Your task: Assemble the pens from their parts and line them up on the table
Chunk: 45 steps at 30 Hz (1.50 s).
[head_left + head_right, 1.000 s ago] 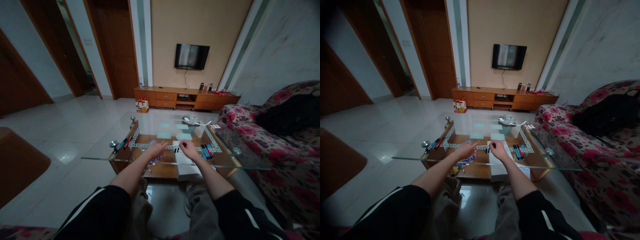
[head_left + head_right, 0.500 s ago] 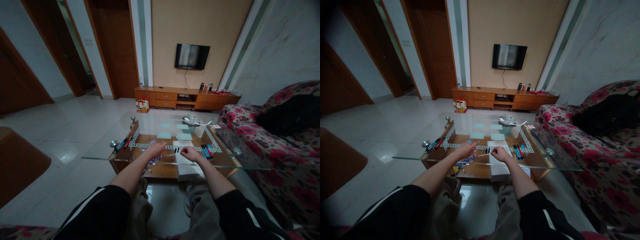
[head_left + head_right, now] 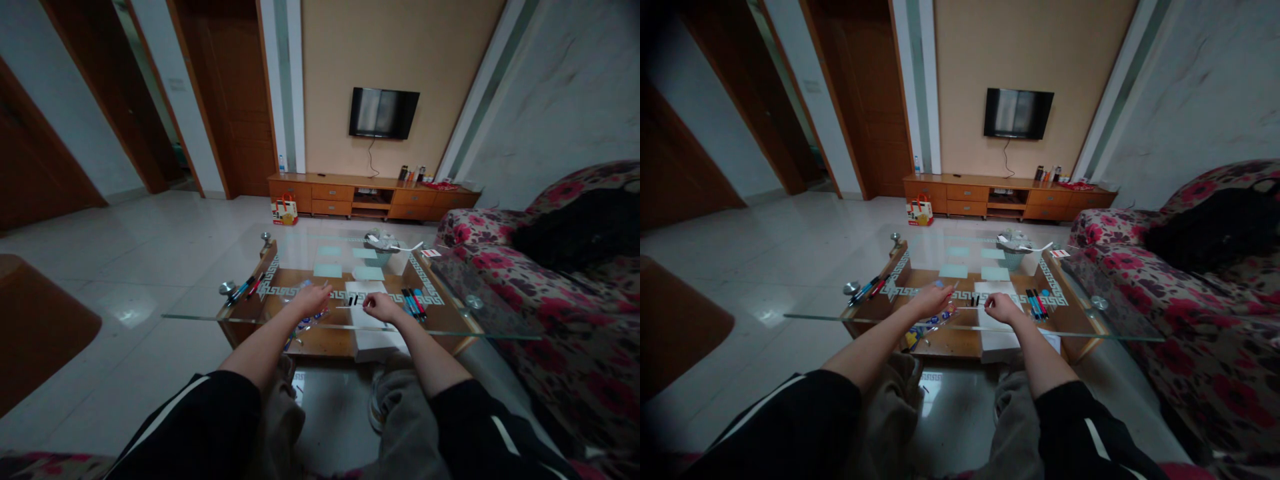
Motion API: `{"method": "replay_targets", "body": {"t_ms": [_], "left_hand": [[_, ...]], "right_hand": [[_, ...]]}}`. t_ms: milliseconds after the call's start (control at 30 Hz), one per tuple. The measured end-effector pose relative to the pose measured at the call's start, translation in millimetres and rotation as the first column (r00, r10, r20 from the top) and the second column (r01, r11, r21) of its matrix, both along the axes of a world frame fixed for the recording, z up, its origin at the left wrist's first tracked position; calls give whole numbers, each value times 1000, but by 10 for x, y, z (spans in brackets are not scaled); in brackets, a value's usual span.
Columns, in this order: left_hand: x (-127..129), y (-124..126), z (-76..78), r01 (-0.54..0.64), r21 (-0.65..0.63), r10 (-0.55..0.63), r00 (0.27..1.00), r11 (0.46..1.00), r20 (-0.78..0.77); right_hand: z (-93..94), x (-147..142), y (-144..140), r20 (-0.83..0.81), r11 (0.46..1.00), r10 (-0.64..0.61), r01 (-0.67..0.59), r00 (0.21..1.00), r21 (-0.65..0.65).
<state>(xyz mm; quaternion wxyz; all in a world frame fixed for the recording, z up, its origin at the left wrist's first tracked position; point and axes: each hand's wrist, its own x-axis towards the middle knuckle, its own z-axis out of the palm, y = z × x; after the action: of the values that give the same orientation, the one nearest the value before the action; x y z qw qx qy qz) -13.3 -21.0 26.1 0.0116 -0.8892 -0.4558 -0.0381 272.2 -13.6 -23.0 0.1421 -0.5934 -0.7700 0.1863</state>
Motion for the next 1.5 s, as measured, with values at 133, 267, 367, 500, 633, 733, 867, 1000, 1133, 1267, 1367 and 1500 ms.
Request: {"method": "replay_targets", "body": {"t_ms": [133,267,367,500,633,733,867,1000,1133,1267,1367,1500], "left_hand": [[3,1,-7,-5,3,5,1000,1000,3],[-10,7,-30,4,11,-4,1000,1000,8],[-17,24,-59,6,26,-6,1000,1000,9],[3,67,-96,3,51,-4,1000,999,11],[46,84,-66,27,94,-31,999,995,43],[70,61,-1,68,207,-89,992,976,93],[103,17,61,124,405,-184,977,906,112],[149,-9,65,177,586,-285,954,791,97],[172,-22,66,200,657,-332,940,727,82],[163,-23,68,198,672,-347,933,714,93],[153,-16,59,195,673,-354,929,713,107],[142,1,38,196,653,-354,928,731,118]], "right_hand": [[-7,-12,0,1,1000,-16,16,1000,4],[13,-29,-32,-22,1000,-29,29,999,11],[76,-30,-54,-65,996,-72,75,995,44],[255,-79,-52,-167,963,-197,223,966,153],[424,-335,-101,-668,923,-348,366,658,-120],[476,-608,-205,-731,926,-376,248,569,-284],[525,-841,-337,-773,789,-588,-38,239,-613],[587,-887,-376,-652,650,-753,-266,-93,-712],[597,-885,-376,-629,642,-763,-297,-150,-707],[572,-882,-379,-631,642,-762,-304,-147,-704],[550,-872,-375,-630,638,-764,-311,-139,-705],[531,-867,-363,-632,632,-765,-325,-122,-703]]}}
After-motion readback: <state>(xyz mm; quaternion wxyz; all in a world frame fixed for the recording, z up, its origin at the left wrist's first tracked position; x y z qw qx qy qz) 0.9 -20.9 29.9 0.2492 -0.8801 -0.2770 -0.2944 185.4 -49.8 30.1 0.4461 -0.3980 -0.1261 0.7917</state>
